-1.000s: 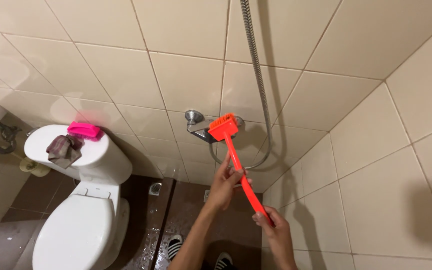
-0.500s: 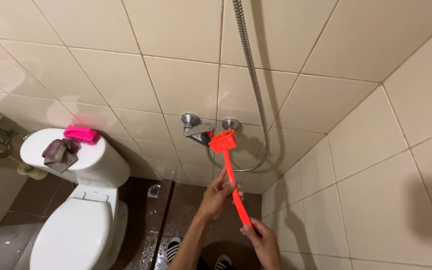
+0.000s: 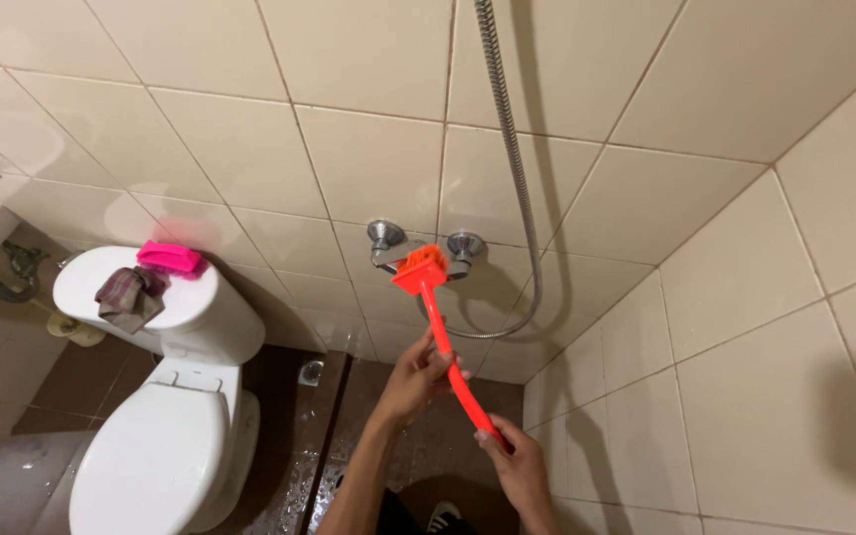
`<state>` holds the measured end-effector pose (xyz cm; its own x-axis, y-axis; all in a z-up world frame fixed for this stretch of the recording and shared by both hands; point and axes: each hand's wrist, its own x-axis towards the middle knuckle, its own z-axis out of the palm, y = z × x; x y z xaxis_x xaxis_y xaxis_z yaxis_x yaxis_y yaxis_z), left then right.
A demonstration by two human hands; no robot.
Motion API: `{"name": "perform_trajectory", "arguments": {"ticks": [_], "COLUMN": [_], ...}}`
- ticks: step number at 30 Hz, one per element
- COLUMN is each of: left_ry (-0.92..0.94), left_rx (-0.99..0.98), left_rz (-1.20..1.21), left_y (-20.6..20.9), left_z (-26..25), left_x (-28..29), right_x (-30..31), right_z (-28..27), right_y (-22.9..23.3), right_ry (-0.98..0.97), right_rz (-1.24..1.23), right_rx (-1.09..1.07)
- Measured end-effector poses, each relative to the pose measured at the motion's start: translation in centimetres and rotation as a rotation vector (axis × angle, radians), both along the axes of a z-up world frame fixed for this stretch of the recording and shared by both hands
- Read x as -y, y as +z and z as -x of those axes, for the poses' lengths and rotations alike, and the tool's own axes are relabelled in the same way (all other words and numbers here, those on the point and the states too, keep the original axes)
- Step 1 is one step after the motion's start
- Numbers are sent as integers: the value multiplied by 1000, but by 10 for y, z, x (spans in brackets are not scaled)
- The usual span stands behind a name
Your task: The person scrubs the shower wall tiles and fixtures using a red long-handled brush. They focus on the area around the shower valve and the vertical grout lines, moving the brush up and down and side to side.
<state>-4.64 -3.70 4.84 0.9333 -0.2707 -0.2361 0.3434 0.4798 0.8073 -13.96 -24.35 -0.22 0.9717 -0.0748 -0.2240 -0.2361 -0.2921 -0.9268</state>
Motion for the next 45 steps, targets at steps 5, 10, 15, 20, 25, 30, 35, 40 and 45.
{"name": "perform_trajectory", "arguments": {"ticks": [5, 10, 15, 20, 25, 30, 35, 40, 45], "left_ry": [-29, -35, -19, -4, 0, 27, 5, -1, 90], "left_rx": [18, -4, 31, 83, 123, 50, 45, -3, 130], "left_rz": [-21, -40, -48, -53, -82, -105, -130, -118, -162], "left_y": [-28, -20, 25, 7, -1, 29, -1, -8, 73], "left_z": [-2, 4, 0, -3, 5, 7, -4, -5, -3], "left_x": [13, 20, 8, 6, 10, 3, 10, 28, 27], "right_x": [13, 17, 7, -1, -1, -8, -6, 7, 3], "right_z": [8, 14, 2, 5, 14, 8, 10, 19, 7], "right_y": [-7, -8, 8, -14, -7, 9, -23, -17, 56], "right_ry": [1, -18, 23, 49, 60, 66, 67, 21, 67], "right_rz": [-57, -103, -135, -190, -166, -217, -248, -251, -348], "right_rx": [-45, -73, -19, -41, -130, -86, -94, -126, -103]}}
